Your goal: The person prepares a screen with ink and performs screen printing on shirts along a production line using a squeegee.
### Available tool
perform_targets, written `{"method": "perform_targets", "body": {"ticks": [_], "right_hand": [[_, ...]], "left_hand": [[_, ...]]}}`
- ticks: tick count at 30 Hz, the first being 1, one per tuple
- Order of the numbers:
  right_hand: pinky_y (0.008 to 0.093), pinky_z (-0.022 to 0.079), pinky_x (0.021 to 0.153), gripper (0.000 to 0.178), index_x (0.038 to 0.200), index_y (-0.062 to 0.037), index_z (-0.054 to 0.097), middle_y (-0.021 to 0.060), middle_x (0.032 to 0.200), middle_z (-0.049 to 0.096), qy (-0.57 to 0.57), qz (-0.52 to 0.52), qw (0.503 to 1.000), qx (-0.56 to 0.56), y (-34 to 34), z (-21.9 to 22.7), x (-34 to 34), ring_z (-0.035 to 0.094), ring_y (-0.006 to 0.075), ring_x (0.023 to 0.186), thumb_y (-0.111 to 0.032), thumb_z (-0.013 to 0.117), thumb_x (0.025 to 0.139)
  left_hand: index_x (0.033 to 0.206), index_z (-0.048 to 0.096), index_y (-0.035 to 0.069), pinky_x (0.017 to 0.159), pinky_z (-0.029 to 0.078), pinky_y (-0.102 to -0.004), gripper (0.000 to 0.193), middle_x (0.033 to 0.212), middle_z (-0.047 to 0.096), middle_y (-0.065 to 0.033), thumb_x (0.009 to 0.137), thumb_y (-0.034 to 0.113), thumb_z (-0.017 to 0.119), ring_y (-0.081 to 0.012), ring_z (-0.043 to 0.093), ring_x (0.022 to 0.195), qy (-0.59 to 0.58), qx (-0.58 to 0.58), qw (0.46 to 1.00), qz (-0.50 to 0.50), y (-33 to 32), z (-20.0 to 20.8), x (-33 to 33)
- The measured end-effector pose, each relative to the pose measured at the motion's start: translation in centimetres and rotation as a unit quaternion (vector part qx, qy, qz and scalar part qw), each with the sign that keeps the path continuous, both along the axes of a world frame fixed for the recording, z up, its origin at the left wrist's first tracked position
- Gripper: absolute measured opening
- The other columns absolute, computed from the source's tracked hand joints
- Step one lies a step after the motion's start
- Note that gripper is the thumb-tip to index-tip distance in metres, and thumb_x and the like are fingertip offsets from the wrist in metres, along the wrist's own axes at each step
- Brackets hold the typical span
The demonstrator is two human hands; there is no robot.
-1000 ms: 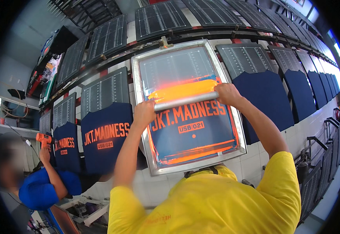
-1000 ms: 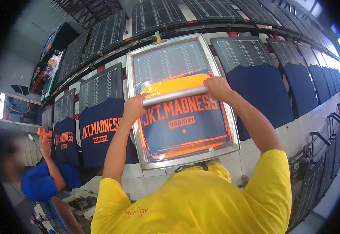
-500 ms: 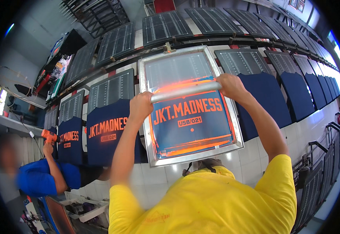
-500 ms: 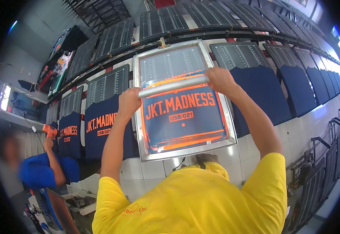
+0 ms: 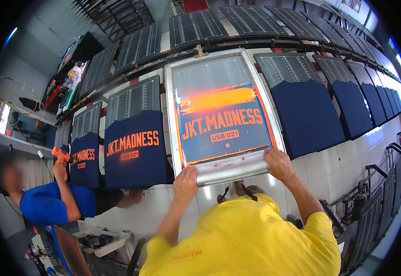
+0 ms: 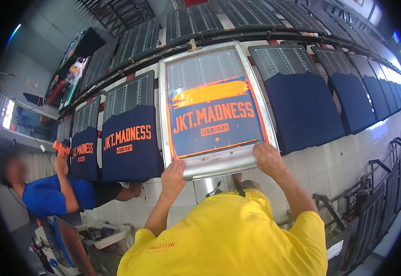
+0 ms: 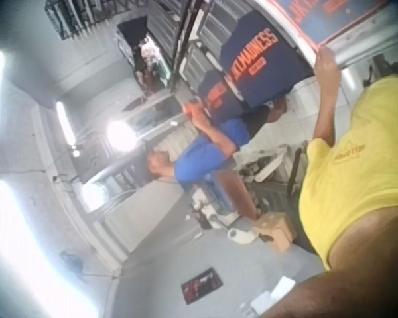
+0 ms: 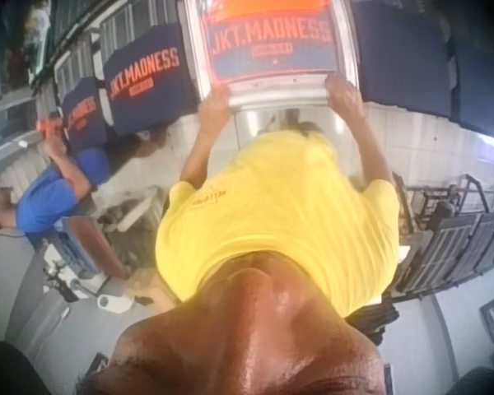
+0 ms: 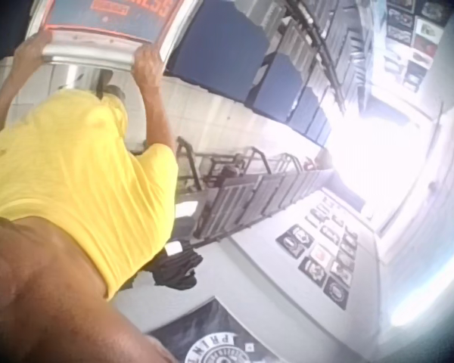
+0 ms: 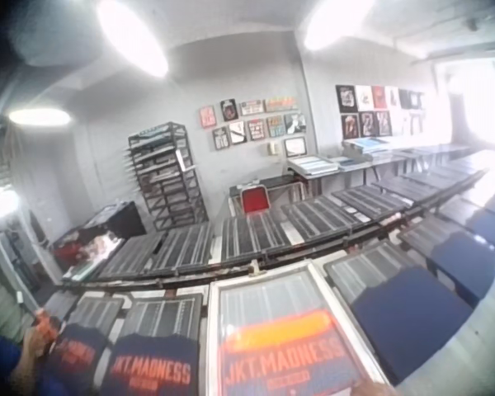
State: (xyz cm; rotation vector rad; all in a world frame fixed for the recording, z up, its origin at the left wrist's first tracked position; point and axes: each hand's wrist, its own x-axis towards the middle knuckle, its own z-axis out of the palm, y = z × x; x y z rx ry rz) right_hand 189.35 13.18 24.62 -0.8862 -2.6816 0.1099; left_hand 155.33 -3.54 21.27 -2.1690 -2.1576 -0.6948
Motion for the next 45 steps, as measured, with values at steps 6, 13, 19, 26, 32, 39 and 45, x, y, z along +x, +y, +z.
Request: {"method": "perform_targets", "body": {"ticks": [6, 13, 19, 26, 32, 39, 45], "right_hand": [[0.0415, 0.048, 0.096, 0.058, 0.113, -0.0001, 0.058, 0.0143, 0.124, 0.056, -0.051, -0.007, 0.996, -0.069, -2.5, 0.7, 0.8, 0.053, 0.0309, 0.118, -0.021, 0.081, 0.065], [0.0475, 0.043, 0.099, 0.067, 0.122, 0.0023, 0.056, 0.0191, 0.133, 0.052, -0.030, 0.004, 0.990, -0.136, -3.0, 0.8, 1.7, 0.050, 0.0373, 0.122, -0.030, 0.083, 0.069], [0.0474, 0.047, 0.095, 0.040, 0.124, 0.0036, 0.055, 0.0238, 0.124, 0.058, 0.157, -0.151, 0.972, -0.084, 1.1, -1.6, 3.7, 0.055, 0.0419, 0.113, -0.010, 0.064, 0.087], [0.0337, 0.050, 0.087, 0.032, 0.125, 0.0062, 0.057, 0.0155, 0.111, 0.067, 0.311, -0.313, 0.822, -0.360, 3.9, -7.2, 5.7, 0.065, 0.0215, 0.096, -0.003, 0.054, 0.095], [0.0264, 0.049, 0.079, 0.023, 0.115, 0.0072, 0.063, 0.0090, 0.098, 0.069, 0.351, -0.335, 0.801, -0.351, 4.7, -9.8, 6.5, 0.061, 0.0119, 0.086, -0.001, 0.057, 0.094], [0.0256, 0.047, 0.072, 0.018, 0.105, 0.0076, 0.066, 0.0061, 0.085, 0.066, 0.391, -0.373, 0.778, -0.321, 5.4, -10.5, 4.9, 0.058, 0.0102, 0.078, -0.004, 0.059, 0.094], [0.0245, 0.047, 0.073, 0.017, 0.103, 0.0065, 0.065, 0.0039, 0.086, 0.065, 0.384, -0.380, 0.774, -0.330, 5.6, -10.0, 4.0, 0.057, 0.0087, 0.079, -0.006, 0.057, 0.096]], "left_hand": [[0.115, 0.058, -0.004, 0.101, 0.046, -0.0454, 0.045, 0.127, 0.057, -0.0183, 0.071, -0.010, 0.055, -0.0393, 0.055, 0.119, -0.010, -0.033, 0.999, 0.014, -2.5, -0.4, 2.1], [0.135, 0.045, -0.007, 0.114, 0.031, -0.0501, 0.062, 0.142, 0.046, -0.0238, 0.077, 0.007, 0.062, -0.0406, 0.039, 0.136, -0.055, -0.130, 0.990, -0.004, -3.6, 0.2, 2.4], [0.138, 0.047, -0.005, 0.109, 0.036, -0.0477, 0.052, 0.142, 0.048, -0.0232, 0.092, 0.017, 0.058, -0.0413, 0.045, 0.132, -0.192, -0.044, 0.975, 0.099, -2.9, 0.2, -1.2], [0.121, 0.062, -0.006, 0.094, 0.048, -0.0393, 0.034, 0.115, 0.067, -0.0220, 0.096, 0.017, 0.053, -0.0368, 0.064, 0.105, -0.308, -0.049, 0.906, 0.285, -2.4, -7.5, -5.9], [0.106, 0.071, -0.003, 0.070, 0.050, -0.0315, 0.027, 0.081, 0.071, -0.0159, 0.094, 0.019, 0.061, -0.0184, 0.066, 0.074, -0.340, -0.053, 0.887, 0.307, -1.4, -7.3, -6.1], [0.105, 0.071, -0.006, 0.065, 0.048, -0.0279, 0.028, 0.077, 0.069, -0.0033, 0.094, 0.018, 0.064, -0.0080, 0.059, 0.071, -0.399, -0.068, 0.847, 0.344, -0.4, -6.4, -6.2], [0.107, 0.071, -0.004, 0.056, 0.046, -0.0222, 0.027, 0.081, 0.066, 0.0013, 0.096, 0.020, 0.064, -0.0045, 0.057, 0.066, -0.558, -0.102, 0.732, 0.377, -1.1, -8.7, -8.2]]}}
